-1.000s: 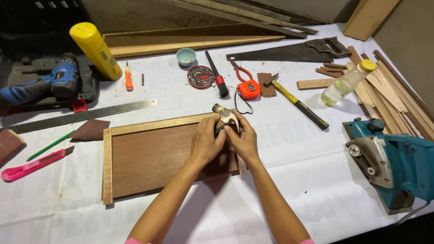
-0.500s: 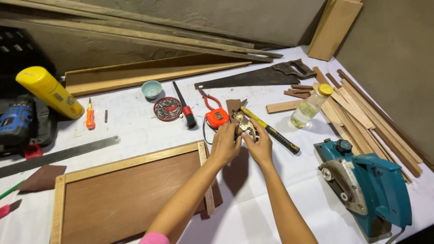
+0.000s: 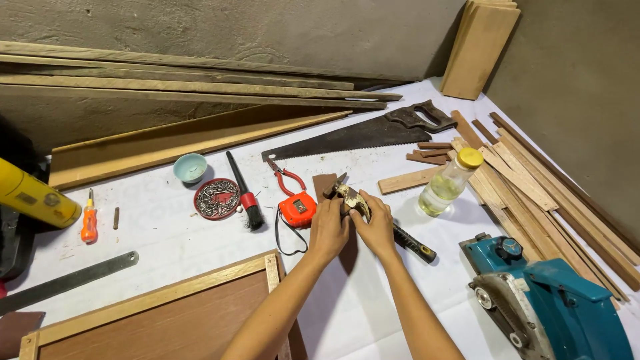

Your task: The recorder uses sandpaper to sand a long wood strip on a workbench, after using a hammer to assemble a wood frame.

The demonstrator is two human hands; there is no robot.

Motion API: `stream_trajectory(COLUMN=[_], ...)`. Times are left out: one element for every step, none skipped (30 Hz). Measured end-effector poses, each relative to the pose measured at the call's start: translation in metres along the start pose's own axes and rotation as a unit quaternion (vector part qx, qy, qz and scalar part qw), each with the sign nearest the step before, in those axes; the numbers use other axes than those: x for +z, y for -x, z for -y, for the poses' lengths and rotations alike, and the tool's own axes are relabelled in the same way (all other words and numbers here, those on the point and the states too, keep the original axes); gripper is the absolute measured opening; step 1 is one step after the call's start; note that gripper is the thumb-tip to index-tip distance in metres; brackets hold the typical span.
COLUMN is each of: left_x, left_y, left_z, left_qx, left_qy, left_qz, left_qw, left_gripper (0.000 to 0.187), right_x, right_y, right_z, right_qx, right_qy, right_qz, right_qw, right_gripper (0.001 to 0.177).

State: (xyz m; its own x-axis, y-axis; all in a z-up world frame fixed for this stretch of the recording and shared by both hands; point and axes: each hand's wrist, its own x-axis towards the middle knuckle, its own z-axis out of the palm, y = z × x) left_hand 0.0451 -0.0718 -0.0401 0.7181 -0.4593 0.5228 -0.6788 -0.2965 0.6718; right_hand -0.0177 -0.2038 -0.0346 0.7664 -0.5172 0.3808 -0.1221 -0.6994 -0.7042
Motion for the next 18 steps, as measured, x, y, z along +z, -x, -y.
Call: stream_trajectory(left_x=[0.002,0.004,0.004,0.004,0.004,0.003,0.003,0.002,0.002,0.003,0.004,0.005,0.002,-0.002,-0.005,-0.011,-0.016,-0.023], left_y=[0.000,0.000,0.002,0.002,0.001,0.001,0.000,0.001,0.002,0.004,0.004,0.003,0.003,0.003,0.004,0.007,0.009,0.012], left_z=[0.001,0.002,0.004,0.004,0.003,0.002,0.001,0.000,-0.001,0.001,0.002,0.004,0.001,-0.002,-0.005,-0.007,-0.010,-0.012], left_qx=[-0.002,0.003,0.006,0.002,-0.001,-0.005,-0.009,-0.009,-0.010,-0.014,-0.009,-0.004,-0.007,-0.008,-0.011,-0.014,-0.006,0.002], left_qy=[-0.002,-0.006,-0.011,-0.013,-0.011,-0.010,-0.011,-0.007,-0.003,-0.005,-0.002,0.000,-0.001,-0.005,-0.008,-0.008,0.012,0.031], left_qz=[0.001,-0.001,-0.004,-0.004,-0.001,0.002,0.000,0.000,0.000,-0.002,-0.007,-0.011,-0.014,-0.014,-0.013,-0.014,-0.019,-0.025], left_qw=[1.000,1.000,1.000,1.000,1.000,1.000,1.000,1.000,1.000,1.000,1.000,1.000,1.000,1.000,1.000,1.000,1.000,0.999], left_gripper=[0.044,0.044,0.044,0.044,0.044,0.044,0.044,0.047,0.049,0.049,0.051,0.053,0.053,0.055,0.057,0.057,0.056,0.056], right_x=[0.002,0.004,0.007,0.007,0.007,0.005,0.006,0.006,0.006,0.006,0.007,0.007,0.008,0.009,0.009,0.009,0.009,0.009], right_y=[0.000,0.000,0.002,0.003,0.003,0.004,0.003,0.004,0.006,0.008,0.008,0.009,0.011,0.012,0.016,0.020,0.024,0.028], right_z=[-0.003,-0.005,-0.007,-0.006,-0.004,-0.001,-0.001,-0.001,0.000,0.000,0.001,0.002,0.004,0.006,0.008,0.012,0.017,0.021], right_qx=[0.001,-0.008,-0.018,-0.017,-0.013,-0.009,-0.010,-0.008,-0.006,-0.007,-0.010,-0.012,-0.015,-0.028,-0.041,-0.042,-0.062,-0.081], right_qy=[-0.001,0.003,0.008,0.006,0.005,0.003,0.002,0.002,0.002,0.001,0.006,0.011,0.010,0.026,0.043,0.042,0.059,0.075], right_qz=[0.002,-0.002,-0.004,0.001,-0.001,-0.002,0.003,0.002,0.001,0.005,0.002,-0.002,0.001,-0.011,-0.023,-0.020,-0.036,-0.052], right_qw=[1.000,1.000,1.000,1.000,1.000,1.000,1.000,1.000,1.000,1.000,1.000,1.000,1.000,0.999,0.998,0.998,0.996,0.993], right_gripper=[0.057,0.057,0.057,0.057,0.058,0.059,0.059,0.059,0.059,0.059,0.060,0.060,0.060,0.058,0.055,0.055,0.053,0.051])
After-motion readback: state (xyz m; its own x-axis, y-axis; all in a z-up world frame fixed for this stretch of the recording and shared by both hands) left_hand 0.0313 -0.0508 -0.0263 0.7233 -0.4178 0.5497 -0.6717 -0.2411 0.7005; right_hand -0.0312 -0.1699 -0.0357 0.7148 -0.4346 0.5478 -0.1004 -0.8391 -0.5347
